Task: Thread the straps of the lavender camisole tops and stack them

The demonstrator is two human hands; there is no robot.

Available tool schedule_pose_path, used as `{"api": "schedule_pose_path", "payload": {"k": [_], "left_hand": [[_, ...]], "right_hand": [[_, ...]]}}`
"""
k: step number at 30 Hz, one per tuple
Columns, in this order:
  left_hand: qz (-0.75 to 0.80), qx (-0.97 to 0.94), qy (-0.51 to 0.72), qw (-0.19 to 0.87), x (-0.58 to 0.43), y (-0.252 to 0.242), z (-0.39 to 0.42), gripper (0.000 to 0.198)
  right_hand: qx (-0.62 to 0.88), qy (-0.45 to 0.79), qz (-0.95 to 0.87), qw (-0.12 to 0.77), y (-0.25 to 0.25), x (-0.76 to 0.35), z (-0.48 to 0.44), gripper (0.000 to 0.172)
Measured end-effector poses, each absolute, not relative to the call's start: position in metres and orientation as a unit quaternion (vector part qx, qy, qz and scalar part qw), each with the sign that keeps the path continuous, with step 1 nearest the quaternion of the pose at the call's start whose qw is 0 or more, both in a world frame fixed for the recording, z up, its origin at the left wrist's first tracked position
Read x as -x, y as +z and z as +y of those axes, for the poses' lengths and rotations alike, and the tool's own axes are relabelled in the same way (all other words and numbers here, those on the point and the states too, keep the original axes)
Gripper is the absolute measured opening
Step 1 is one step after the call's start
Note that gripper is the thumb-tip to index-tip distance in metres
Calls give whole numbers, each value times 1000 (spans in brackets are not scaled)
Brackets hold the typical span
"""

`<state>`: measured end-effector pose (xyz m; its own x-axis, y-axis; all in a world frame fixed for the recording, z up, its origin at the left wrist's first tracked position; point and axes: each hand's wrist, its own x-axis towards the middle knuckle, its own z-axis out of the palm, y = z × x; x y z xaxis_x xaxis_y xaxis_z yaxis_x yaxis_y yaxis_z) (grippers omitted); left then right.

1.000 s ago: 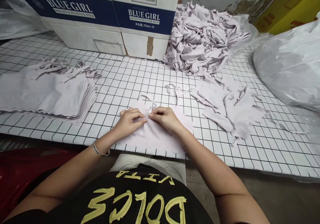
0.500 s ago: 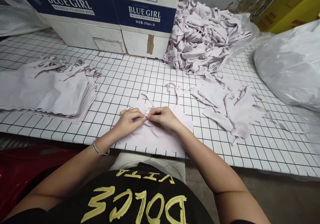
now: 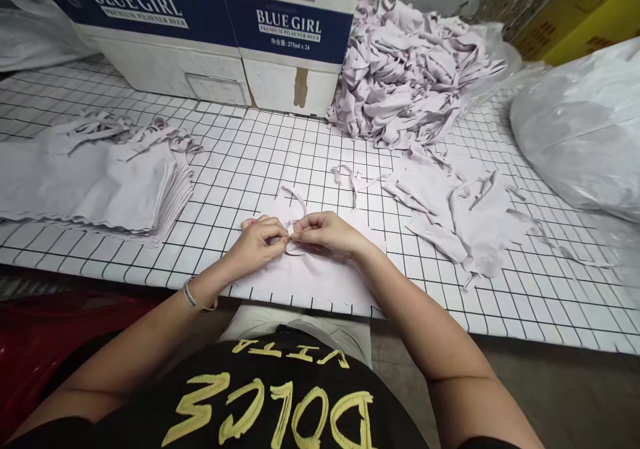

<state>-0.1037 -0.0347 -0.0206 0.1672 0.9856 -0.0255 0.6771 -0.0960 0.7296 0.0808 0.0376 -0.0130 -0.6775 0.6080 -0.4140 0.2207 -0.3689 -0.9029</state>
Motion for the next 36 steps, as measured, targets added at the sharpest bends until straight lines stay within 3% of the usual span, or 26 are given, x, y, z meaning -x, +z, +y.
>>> {"api": "schedule_pose_path", "payload": {"k": [5, 15, 36], "left_hand": [[587, -709, 236, 310, 103, -19, -37, 13], [612, -676, 259, 319, 106, -23, -37, 7], [615, -663, 260, 338, 108, -25, -35, 12]], "right_hand": [[393, 743, -532, 104, -12, -77, 44, 23], [442, 780, -399, 194, -14, -73, 37, 28], [416, 716, -485, 281, -29, -60, 8, 30]]}}
